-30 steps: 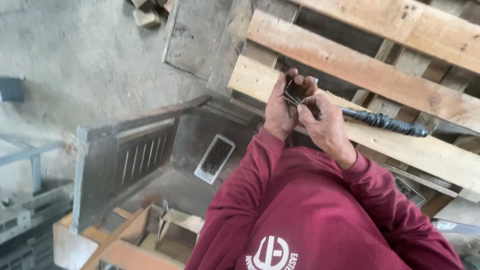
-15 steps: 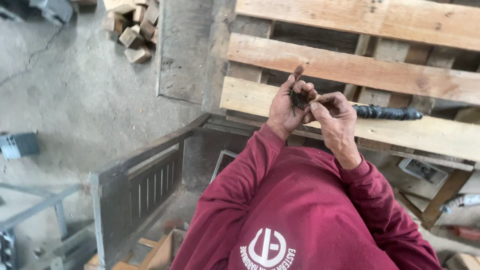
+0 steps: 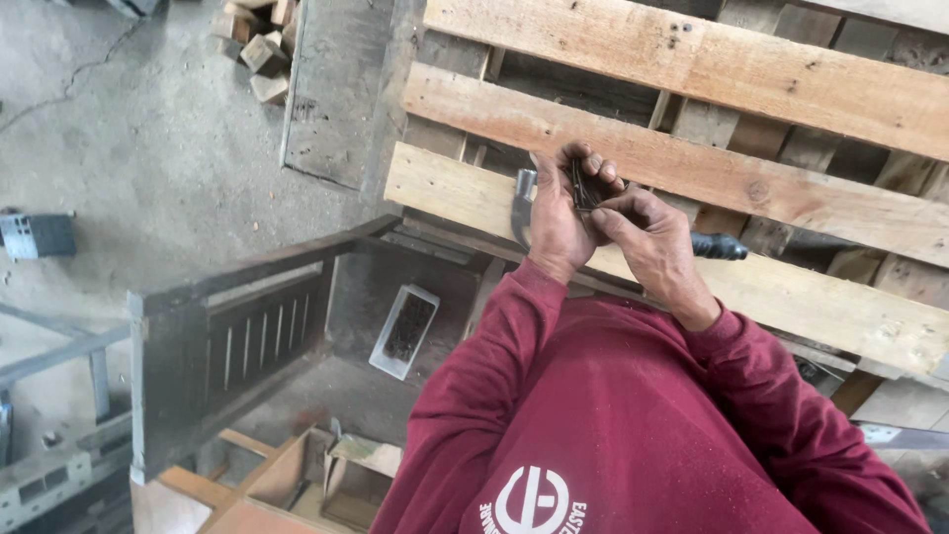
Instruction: The person assembles a wooden pallet by hammering nails into wooden slats. They pick up nails from a white container, position them on the wood, and drive them in with a hammer. The person also flips the pallet to work on the other side and adds additional wooden blocks to the structure.
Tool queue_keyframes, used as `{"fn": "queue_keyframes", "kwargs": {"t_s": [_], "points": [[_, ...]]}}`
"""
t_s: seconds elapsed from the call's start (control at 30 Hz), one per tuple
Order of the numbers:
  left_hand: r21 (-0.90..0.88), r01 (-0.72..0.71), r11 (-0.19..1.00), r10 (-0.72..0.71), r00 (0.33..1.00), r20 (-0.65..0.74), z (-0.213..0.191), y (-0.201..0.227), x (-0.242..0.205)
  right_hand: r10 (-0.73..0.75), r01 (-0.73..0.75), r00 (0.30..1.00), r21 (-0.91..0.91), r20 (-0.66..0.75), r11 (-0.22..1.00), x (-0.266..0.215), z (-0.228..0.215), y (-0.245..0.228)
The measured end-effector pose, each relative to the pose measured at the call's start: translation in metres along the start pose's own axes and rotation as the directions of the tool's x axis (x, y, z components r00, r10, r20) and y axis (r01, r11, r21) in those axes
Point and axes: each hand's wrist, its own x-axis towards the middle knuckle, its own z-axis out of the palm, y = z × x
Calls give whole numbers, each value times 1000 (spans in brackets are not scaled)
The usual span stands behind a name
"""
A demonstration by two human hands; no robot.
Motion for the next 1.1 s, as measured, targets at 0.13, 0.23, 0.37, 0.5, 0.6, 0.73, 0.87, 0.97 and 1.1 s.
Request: {"fn": "queue_keyframes", "kwargs": {"t_s": [0.13, 0.23, 0.37, 0.5, 0.6, 0.73, 0.87, 0.97, 1.1], "points": [[86, -182, 980, 185, 982, -28, 3, -32, -12, 37, -3, 993, -285, 113, 958, -10, -29, -19], [135, -271, 953, 278, 960, -38, -2, -51, -14, 61, 42, 976, -454, 211, 890, -11, -44, -30], [28, -223, 974, 224, 970, -92, -14, -66, -18, -62, 279, 936, -620, 347, 733, -13, -55, -39], [-54, -149, 987, 146, 988, -57, -25, -70, -17, -159, 356, 921, -601, 356, 716, -22, -55, -37], [13, -89, 996, 90, 989, -120, -31, -77, -9, -276, 408, 911, -580, 305, 705, -26, -56, -34], [-195, 16, 981, -33, 996, -85, -37, -88, 7, -290, 399, 917, -633, 275, 664, -21, -64, -28], [-391, 132, 911, -201, 969, -142, -46, -87, 27, 116, -98, 992, -271, 52, 958, -5, -72, -20], [-465, 257, 847, -245, 966, 87, -50, -71, 38, 198, -197, 980, 21, -28, 980, 4, -67, -13], [-278, 397, 875, -372, 918, 138, -42, -38, 62, 101, -79, 989, 185, -112, 980, 32, -53, -9]]}}
